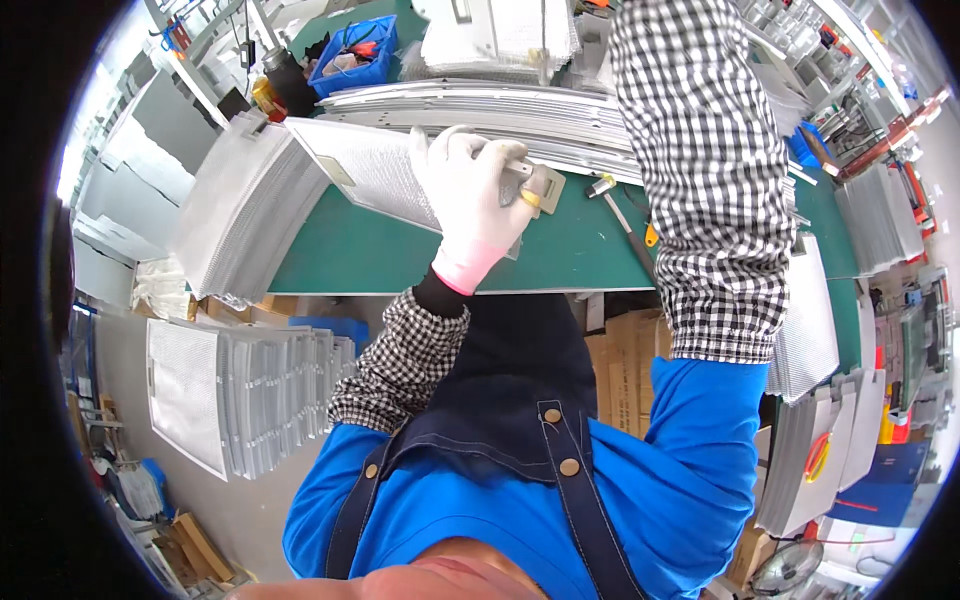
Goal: The person assembles white mesh panels by inserting metal frame pieces into the panel edges and securing them with a handheld power tool. They repeatedly pick up panels, align and insert frames, and use the tool to fasten the assembly before stacking the finished units.
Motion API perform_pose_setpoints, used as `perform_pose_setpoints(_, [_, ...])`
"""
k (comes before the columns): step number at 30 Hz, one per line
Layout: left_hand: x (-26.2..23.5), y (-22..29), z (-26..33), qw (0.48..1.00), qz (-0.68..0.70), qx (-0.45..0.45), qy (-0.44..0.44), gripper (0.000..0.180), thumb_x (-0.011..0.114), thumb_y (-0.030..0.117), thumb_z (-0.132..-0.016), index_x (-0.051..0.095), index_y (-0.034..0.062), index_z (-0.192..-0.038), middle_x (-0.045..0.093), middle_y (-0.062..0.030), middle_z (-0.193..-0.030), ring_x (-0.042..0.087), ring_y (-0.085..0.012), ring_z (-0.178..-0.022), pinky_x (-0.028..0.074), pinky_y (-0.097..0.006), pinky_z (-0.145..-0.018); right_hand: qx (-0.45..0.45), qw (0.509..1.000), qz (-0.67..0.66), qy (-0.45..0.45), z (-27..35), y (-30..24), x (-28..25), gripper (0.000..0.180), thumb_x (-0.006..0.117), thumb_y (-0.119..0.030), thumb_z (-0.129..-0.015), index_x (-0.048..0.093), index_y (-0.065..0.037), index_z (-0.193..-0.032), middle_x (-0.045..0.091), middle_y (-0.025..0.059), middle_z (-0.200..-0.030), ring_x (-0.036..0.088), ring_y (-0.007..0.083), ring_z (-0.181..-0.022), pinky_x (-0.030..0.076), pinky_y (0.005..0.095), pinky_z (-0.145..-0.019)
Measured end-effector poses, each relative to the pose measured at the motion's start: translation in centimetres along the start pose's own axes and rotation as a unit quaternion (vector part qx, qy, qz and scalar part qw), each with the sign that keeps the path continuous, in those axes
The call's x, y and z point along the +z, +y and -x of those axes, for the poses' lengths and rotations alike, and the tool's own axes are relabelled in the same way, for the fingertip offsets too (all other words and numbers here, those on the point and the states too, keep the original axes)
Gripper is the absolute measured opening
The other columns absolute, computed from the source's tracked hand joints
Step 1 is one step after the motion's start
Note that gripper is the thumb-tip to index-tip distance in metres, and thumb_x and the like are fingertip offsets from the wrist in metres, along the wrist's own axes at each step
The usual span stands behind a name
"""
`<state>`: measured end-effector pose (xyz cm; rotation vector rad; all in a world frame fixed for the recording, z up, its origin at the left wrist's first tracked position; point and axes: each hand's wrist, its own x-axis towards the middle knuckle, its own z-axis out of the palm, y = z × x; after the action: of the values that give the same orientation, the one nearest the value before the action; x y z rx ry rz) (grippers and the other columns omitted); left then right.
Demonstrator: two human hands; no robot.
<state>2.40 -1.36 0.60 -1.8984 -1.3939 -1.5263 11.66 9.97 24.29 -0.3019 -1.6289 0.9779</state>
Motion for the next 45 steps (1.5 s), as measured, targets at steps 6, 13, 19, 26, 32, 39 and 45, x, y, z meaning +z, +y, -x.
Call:
perform_pose_setpoints(6, [1.5,-0.5,-0.5,0.999,0.028,-0.014,-0.025,0.034,0.079,0.029,-0.067,0.068,0.0115,-0.094,0.054,-0.0119,-0.094,0.050,-0.0345,-0.103,0.024,-0.062,-0.112,-0.113,0.993,0.004,0.032,2.5,-3.4,1.4,0.028,0.067,-0.037,-0.094,0.063,-0.011,-0.104,0.061,-0.0024,-0.085,0.058,0.0074,-0.073,0.046,0.0216,-0.066])
perform_pose_setpoints(13, [2.8,-0.8,0.0,0.999,0.046,-0.009,0.007,0.035,0.078,0.028,-0.069,0.071,0.0152,-0.101,0.059,-0.0125,-0.112,0.050,-0.0362,-0.111,0.026,-0.061,-0.112,-0.087,0.995,0.052,0.025,4.7,-3.0,2.7,0.030,0.065,-0.040,-0.095,0.063,-0.012,-0.105,0.059,-0.0030,-0.083,0.055,0.0057,-0.070,0.044,0.0203,-0.062])
perform_pose_setpoints(19, [4.0,-1.3,0.8,0.994,0.098,-0.036,-0.027,0.038,0.079,0.028,-0.070,0.070,0.0162,-0.105,0.058,-0.0123,-0.116,0.050,-0.0356,-0.115,0.025,-0.061,-0.112,-0.258,0.951,0.172,-0.022,4.7,-1.6,1.1,0.035,0.056,-0.024,-0.101,0.056,-0.001,-0.128,0.060,0.0061,-0.109,0.057,0.0131,-0.091,0.048,0.0248,-0.080])
perform_pose_setpoints(26, [3.5,-1.1,0.5,0.984,0.126,-0.096,-0.081,0.028,0.077,0.032,-0.070,0.072,0.0164,-0.093,0.055,-0.0092,-0.094,0.051,-0.0312,-0.096,0.026,-0.059,-0.111,-0.420,0.831,0.355,-0.083,3.1,0.8,-2.3,0.040,0.048,-0.020,-0.104,0.050,0.001,-0.138,0.059,0.0111,-0.118,0.057,0.0171,-0.099,0.047,0.0296,-0.090])
perform_pose_setpoints(32, [2.8,-1.8,0.4,0.994,0.104,-0.033,-0.029,0.021,0.079,0.033,-0.066,0.071,0.0173,-0.077,0.049,-0.0048,-0.081,0.050,-0.0275,-0.088,0.025,-0.059,-0.111,-0.311,0.902,0.290,-0.073,4.4,3.7,-1.0,0.039,0.047,-0.022,-0.104,0.052,0.001,-0.136,0.061,0.0104,-0.118,0.058,0.0175,-0.101,0.047,0.0299,-0.091])
perform_pose_setpoints(39, [0.5,-0.8,-0.2,0.999,0.048,0.005,-0.012,0.020,0.080,0.034,-0.065,0.071,0.0194,-0.075,0.049,-0.0041,-0.080,0.050,-0.0269,-0.089,0.026,-0.059,-0.110,-0.266,0.924,0.268,-0.063,5.0,5.3,-0.6,0.038,0.046,-0.023,-0.105,0.054,0.000,-0.133,0.062,0.0097,-0.118,0.060,0.0180,-0.103,0.047,0.0303,-0.092])
perform_pose_setpoints(45, [2.3,-0.5,0.5,0.998,0.047,-0.026,0.035,0.020,0.080,0.033,-0.066,0.071,0.0184,-0.077,0.052,-0.0062,-0.083,0.051,-0.0285,-0.092,0.026,-0.058,-0.110,-0.265,0.931,0.247,-0.046,5.3,4.0,-0.1,0.037,0.046,-0.024,-0.105,0.056,-0.001,-0.132,0.064,0.0090,-0.118,0.061,0.0184,-0.105,0.047,0.0306,-0.093])
